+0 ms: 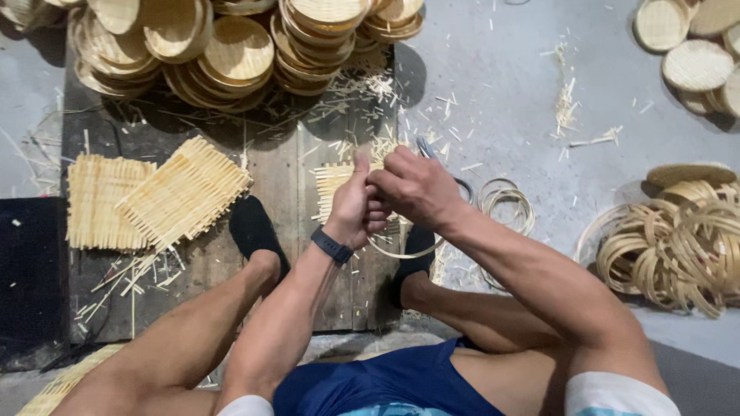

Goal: The person assembles small round bamboo trays by placing a woven bamboo mat onto a circular wooden base, then using shears to trim the excess mat edges. The person repeats this process for multiple units, stacking finished trays aside.

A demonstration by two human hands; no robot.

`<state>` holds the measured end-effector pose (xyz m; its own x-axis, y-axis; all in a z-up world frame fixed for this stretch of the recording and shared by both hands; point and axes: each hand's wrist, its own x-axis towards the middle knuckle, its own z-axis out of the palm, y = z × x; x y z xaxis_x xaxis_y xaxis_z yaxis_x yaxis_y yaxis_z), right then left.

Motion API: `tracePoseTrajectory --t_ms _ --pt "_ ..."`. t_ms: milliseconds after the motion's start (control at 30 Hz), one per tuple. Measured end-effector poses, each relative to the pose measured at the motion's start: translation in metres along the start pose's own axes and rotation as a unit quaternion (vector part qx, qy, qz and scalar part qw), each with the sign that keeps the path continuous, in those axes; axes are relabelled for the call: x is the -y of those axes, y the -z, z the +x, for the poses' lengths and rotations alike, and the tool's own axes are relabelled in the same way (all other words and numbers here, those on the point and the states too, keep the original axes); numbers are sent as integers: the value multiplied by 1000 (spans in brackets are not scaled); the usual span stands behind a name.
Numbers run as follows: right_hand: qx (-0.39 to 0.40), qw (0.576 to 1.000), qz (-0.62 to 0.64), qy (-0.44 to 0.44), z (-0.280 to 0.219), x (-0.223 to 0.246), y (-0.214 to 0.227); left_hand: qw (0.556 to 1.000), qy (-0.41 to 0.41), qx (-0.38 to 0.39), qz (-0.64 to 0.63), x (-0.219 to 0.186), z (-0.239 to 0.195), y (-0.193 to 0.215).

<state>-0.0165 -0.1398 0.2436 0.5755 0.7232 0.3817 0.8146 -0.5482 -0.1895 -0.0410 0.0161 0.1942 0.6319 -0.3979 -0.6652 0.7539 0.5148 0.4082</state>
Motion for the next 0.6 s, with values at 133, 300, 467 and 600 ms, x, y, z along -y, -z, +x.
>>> tracePoseTrajectory --t_ms 133,300,467,600 --pt "-24 999 6 -33 -5 2 -14 999 -12 -19 -32 4 4 4" --pt "-79 991 68 -81 -4 -13 -28 996 -88 6 4 1 10 14" --pt "-159 686 558 -439 -17 -34 -52 941 -274 86 -179 -11 20 39" --pt "-157 418 785 -429 -45 -35 -75 944 -236 68 -221 -20 24 61"
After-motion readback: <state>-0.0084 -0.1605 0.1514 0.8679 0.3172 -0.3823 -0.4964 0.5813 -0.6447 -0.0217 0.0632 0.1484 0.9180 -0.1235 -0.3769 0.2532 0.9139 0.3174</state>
